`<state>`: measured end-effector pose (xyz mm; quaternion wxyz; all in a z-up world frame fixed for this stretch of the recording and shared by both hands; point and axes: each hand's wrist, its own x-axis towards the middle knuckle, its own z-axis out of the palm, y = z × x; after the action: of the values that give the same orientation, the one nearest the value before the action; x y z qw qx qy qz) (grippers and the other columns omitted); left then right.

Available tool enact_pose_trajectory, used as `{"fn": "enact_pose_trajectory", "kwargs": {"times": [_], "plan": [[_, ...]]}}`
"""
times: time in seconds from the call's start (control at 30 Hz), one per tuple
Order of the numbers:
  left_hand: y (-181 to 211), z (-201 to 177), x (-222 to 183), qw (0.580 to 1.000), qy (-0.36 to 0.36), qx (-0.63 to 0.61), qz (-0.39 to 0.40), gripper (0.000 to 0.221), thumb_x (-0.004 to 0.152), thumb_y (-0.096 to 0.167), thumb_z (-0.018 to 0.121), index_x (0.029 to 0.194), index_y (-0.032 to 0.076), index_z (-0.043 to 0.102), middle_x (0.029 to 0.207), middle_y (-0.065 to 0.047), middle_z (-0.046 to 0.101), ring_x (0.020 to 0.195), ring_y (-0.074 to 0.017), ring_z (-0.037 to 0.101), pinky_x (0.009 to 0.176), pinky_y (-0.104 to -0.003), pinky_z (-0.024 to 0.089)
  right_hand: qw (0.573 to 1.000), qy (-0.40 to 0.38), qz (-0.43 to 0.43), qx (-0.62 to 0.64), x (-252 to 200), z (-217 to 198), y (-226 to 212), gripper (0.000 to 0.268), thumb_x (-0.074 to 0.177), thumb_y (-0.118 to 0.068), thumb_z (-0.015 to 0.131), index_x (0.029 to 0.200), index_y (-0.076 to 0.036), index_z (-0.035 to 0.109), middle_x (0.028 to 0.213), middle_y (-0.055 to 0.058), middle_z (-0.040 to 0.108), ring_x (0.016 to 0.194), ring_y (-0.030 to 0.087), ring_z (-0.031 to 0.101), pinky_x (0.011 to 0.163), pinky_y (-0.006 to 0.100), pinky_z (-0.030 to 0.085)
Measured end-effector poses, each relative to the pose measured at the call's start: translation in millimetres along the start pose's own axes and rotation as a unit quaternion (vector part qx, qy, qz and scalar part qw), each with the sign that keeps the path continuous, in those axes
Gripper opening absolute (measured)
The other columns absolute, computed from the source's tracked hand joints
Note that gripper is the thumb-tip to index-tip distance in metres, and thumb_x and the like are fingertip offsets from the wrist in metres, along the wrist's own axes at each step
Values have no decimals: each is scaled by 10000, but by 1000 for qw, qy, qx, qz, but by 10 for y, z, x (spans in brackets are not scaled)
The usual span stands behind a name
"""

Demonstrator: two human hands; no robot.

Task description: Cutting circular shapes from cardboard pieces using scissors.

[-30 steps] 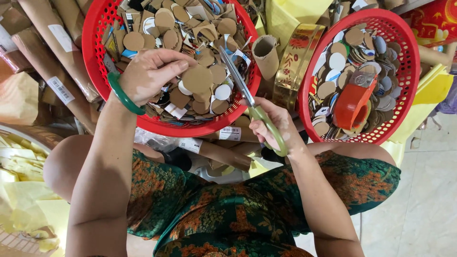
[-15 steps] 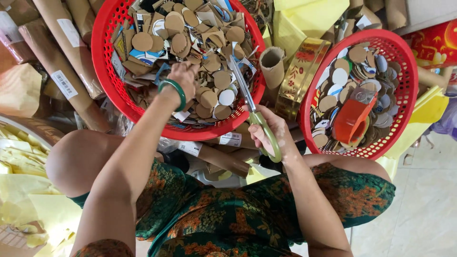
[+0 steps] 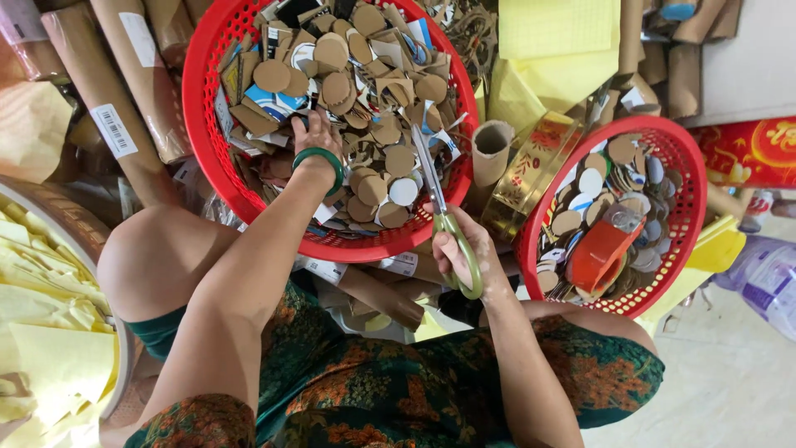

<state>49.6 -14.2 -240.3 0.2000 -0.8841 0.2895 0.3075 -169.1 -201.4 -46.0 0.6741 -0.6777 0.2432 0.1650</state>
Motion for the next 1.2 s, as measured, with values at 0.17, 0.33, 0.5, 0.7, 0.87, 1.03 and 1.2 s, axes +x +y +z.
{"fn": "enact_pose_trajectory", "kwargs": {"times": [0.17, 0.33, 0.5, 0.7, 0.87, 1.03, 1.2], "plan": [[-67, 63, 123, 999, 20, 29, 28, 639, 920, 245, 659, 1517, 99, 485, 1526, -128, 478, 1428, -367, 302, 1074, -614, 268, 999, -8, -20, 46, 80, -64, 45, 559, 967, -341, 660, 1438, -57, 561, 722, -9, 549, 579, 71, 510, 525, 227, 436], [-19, -158, 13, 999, 20, -17, 19, 500, 930, 268, 637, 1408, 128, 596, 1459, -93, 546, 1372, -309, 358, 1116, -595, 242, 998, -3, -24, 51, 81, -100, -22, 576, 967, -364, 660, 1438, -48, 559, 717, -4, 547, 566, 71, 501, 524, 221, 424], [328, 455, 421, 961, 15, -187, 204, 595, 858, 348, 686, 1383, 99, 558, 1283, -162, 618, 1089, -308, 606, 916, -459, 496, 999, -5, -38, 29, 57, -101, 1, 579, 972, -370, 653, 1449, -57, 554, 712, -8, 547, 566, 71, 506, 531, 216, 425], [57, -171, -333, 938, -54, -310, 148, 391, 1094, 411, 495, 1080, 100, 732, 1040, -137, 751, 941, -311, 754, 825, -427, 618, 999, -5, -43, 22, -16, -111, 7, 551, 986, -340, 654, 1455, -69, 552, 739, -20, 562, 607, 55, 507, 551, 214, 453], [-150, -405, -639, 827, 162, -495, 212, 200, 914, 310, 709, 983, 127, 746, 927, -44, 769, 855, -176, 730, 829, -320, 572, 999, 9, -34, 2, -90, -72, -91, 543, 968, -354, 668, 1424, -78, 567, 723, -20, 569, 581, 58, 520, 532, 209, 447], [-251, -980, -1239, 732, 181, -624, 207, 358, 880, 92, 725, 1194, 1, 579, 877, -125, 706, 799, -194, 676, 736, -340, 564, 999, 30, -43, 0, -112, -32, -23, 648, 935, -437, 688, 1443, -62, 544, 734, -1, 585, 585, 87, 556, 533, 223, 449], [-268, -1337, -1759, 506, 88, -803, 301, 512, 869, 26, 645, 1360, 51, 505, 1081, -49, 725, 964, -119, 689, 822, -266, 585, 980, -7, -190, 64, -102, -53, 134, 997, 930, -721, 604, 1600, -39, 321, 1068, 86, 624, 923, 168, 633, 802, 316, 518]]}}
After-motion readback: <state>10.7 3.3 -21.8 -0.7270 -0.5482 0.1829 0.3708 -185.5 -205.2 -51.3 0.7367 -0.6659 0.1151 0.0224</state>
